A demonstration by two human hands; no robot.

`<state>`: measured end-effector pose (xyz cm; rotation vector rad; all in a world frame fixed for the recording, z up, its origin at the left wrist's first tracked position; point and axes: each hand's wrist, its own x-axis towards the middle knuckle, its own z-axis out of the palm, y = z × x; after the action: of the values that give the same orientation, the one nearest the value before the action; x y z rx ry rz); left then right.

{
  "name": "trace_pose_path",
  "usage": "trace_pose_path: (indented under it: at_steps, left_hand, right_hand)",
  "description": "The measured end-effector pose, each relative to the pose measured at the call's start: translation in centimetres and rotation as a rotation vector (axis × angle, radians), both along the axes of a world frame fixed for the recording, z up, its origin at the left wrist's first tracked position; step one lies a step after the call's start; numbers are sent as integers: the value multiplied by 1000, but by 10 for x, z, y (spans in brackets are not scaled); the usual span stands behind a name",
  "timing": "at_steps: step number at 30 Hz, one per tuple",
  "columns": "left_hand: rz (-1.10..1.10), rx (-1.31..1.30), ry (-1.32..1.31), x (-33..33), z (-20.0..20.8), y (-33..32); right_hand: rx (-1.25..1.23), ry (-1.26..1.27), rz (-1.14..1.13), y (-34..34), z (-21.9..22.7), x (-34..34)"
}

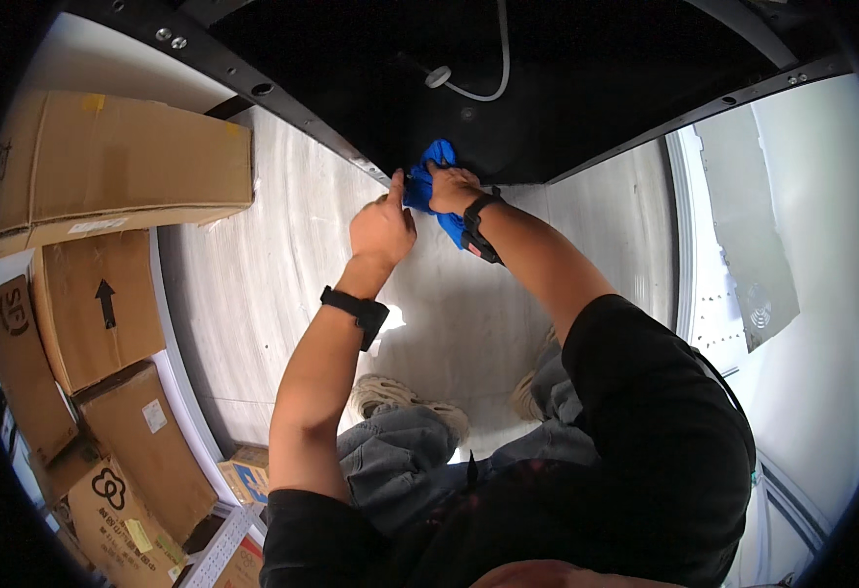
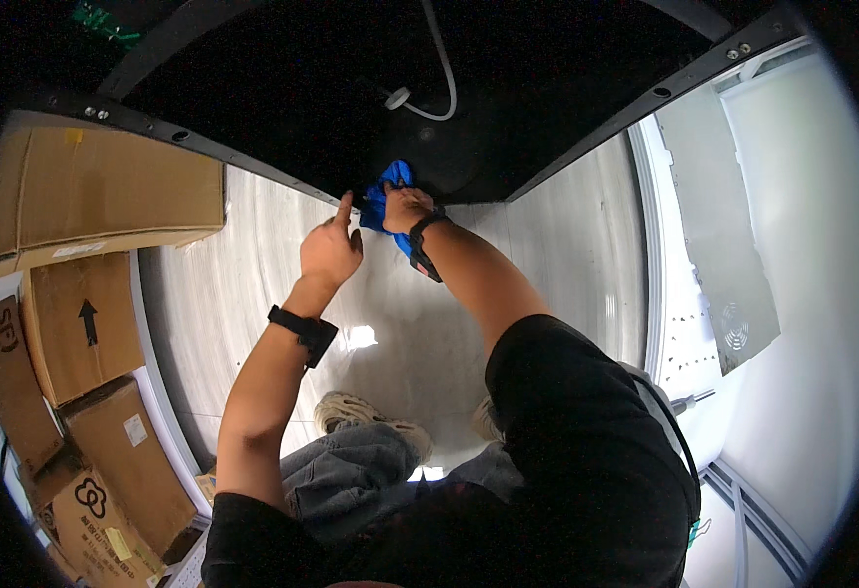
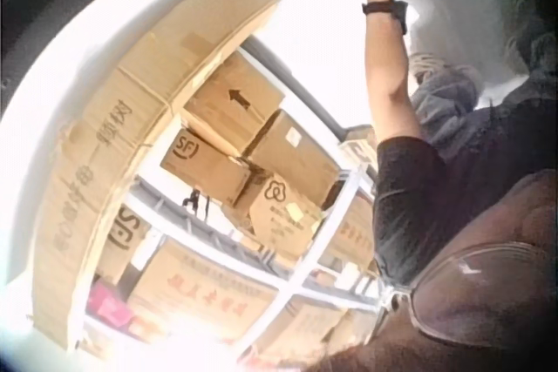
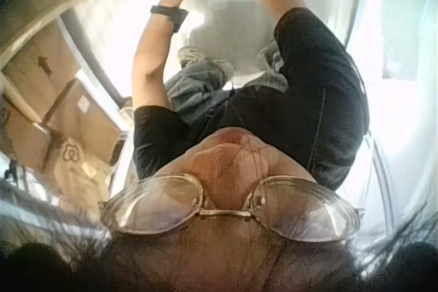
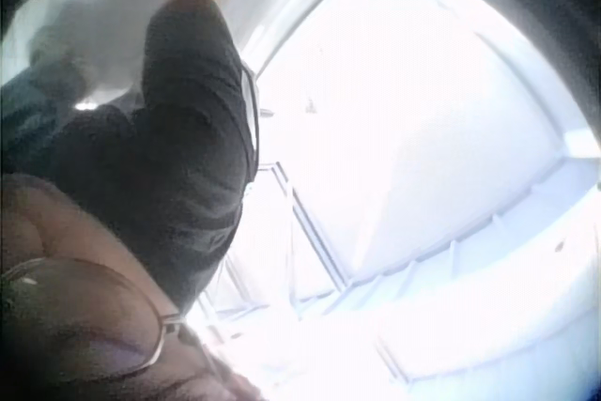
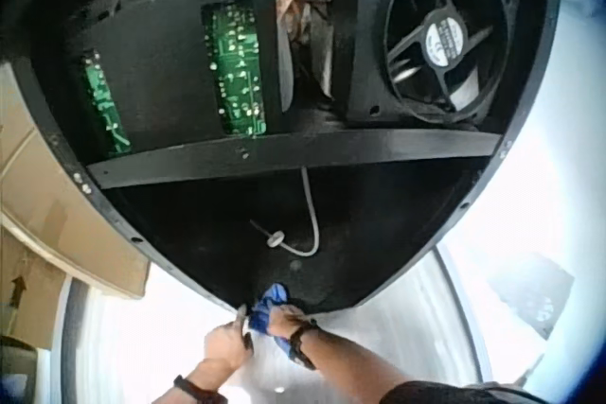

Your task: The person wipes the interior of a black electronic device with a blue cloth, then picks up a metal backplate and uses a screwdriver to fasten it to the device. The person secures multiple screws along the edges of the backplate.

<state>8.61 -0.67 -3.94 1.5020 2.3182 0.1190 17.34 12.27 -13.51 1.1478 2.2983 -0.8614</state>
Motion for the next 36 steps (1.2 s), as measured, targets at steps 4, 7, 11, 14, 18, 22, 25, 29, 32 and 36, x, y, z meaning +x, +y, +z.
trace_pose_path:
  at_steps: [4,7,11,14,18,22,25,29,32,36]
  left_hand:
    - [-52,60,111,-13,9,-8]
    - [-57,92,128,-16,9,-8]
    - [20,4,104,-10,11,-4]
    - [45,-9,84,-7,11,1]
    - [48,-42,81,-10,12,-1]
    - [56,-43,58,-15,13,-8]
    - [75,-35,-7,-13,11,-4]
    - [99,-88,-128,-15,20,-3]
    - [-20,-172,-303,-34,8,1]
    - [-67,-191,-552,-44,19,-2]
  right_hand:
    - [198,99,46,-26,-17,2]
    - [227,104,103,-27,-18,17]
    - [288,20,138,-18,-20,57]
    - [318,-69,93,-1,-30,95]
    - [334,-204,-2,19,-22,122]
    - [279,-240,-98,24,-9,133]
    - [282,-181,-205,13,-12,133]
    - [321,-136,-159,-8,-33,120]
    - [13,-221,-6,11,-5,90]
    - [27,164,51,5,56,62]
